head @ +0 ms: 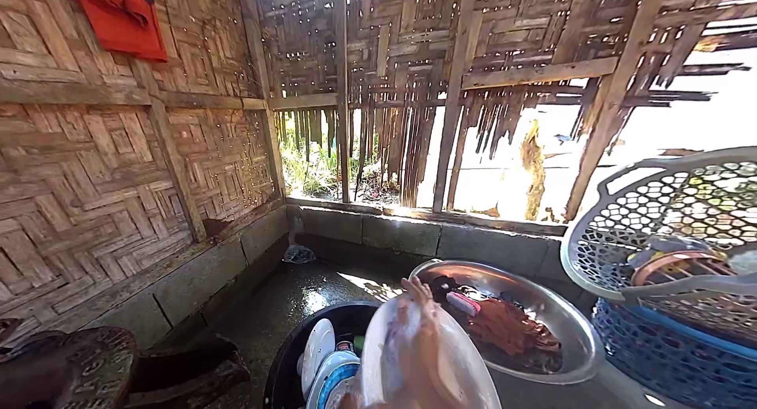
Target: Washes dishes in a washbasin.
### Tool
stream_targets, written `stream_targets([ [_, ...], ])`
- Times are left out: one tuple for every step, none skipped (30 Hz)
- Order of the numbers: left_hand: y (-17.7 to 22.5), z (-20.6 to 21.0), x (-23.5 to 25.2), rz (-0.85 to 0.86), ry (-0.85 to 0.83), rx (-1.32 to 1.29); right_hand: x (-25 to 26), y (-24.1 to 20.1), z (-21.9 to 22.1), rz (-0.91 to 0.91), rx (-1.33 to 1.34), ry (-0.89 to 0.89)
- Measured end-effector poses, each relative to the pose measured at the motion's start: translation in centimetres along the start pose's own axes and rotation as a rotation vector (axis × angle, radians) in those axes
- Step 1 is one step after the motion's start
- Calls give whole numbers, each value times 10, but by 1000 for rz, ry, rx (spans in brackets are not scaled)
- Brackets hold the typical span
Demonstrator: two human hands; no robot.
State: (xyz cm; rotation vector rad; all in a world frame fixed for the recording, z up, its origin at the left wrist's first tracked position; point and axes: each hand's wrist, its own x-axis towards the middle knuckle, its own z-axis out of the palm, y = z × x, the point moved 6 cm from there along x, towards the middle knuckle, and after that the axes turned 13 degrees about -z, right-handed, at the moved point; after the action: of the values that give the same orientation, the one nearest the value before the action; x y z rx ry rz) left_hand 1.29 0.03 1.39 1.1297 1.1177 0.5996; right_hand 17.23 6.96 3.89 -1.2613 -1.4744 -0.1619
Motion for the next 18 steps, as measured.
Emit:
stream_targets([
  [0,-3,2,26,3,-11,-10,-18,3,-37,42,-15],
  [1,-8,5,67,16,-16,-21,-35,8,-79,113,-48],
  [2,-12,6,95,28,-20,-30,-43,12,-125,200,-101],
  [3,-14,5,90,39,-13,-37,-41,14,-182,190,-153],
  [3,-14,1,52,60,1,-40,-30,13,-239,66,-165],
  [7,-12,-5,1,98,25,-38,-11,9,-267,-84,-147],
  [15,-8,-14,-67,155,44,-33,11,2,-240,-217,-127],
  [20,-3,-21,-103,205,66,-26,32,-6,-170,-291,-102],
  [21,0,-22,-108,238,64,-22,44,-11,-81,-322,-95],
  [15,-1,-17,-88,203,54,-20,45,-11,-26,-313,-89],
  [8,-3,-9,-29,169,33,-22,37,-9,-5,-256,-98],
  [3,-4,-4,20,156,-4,-30,20,-3,-21,-172,-108],
  [1,-6,-1,57,172,-31,-41,-1,5,-51,-61,-126],
  [3,-10,2,98,221,-56,-50,-24,13,-84,83,-163],
  [6,-16,3,124,288,-84,-59,-38,19,-111,200,-202],
  [7,-22,4,134,339,-98,-68,-44,22,-139,238,-235],
  [7,-28,3,128,371,-100,-73,-41,25,-170,193,-274],
  [7,-33,3,133,387,-96,-76,-30,25,-213,77,-262],
])
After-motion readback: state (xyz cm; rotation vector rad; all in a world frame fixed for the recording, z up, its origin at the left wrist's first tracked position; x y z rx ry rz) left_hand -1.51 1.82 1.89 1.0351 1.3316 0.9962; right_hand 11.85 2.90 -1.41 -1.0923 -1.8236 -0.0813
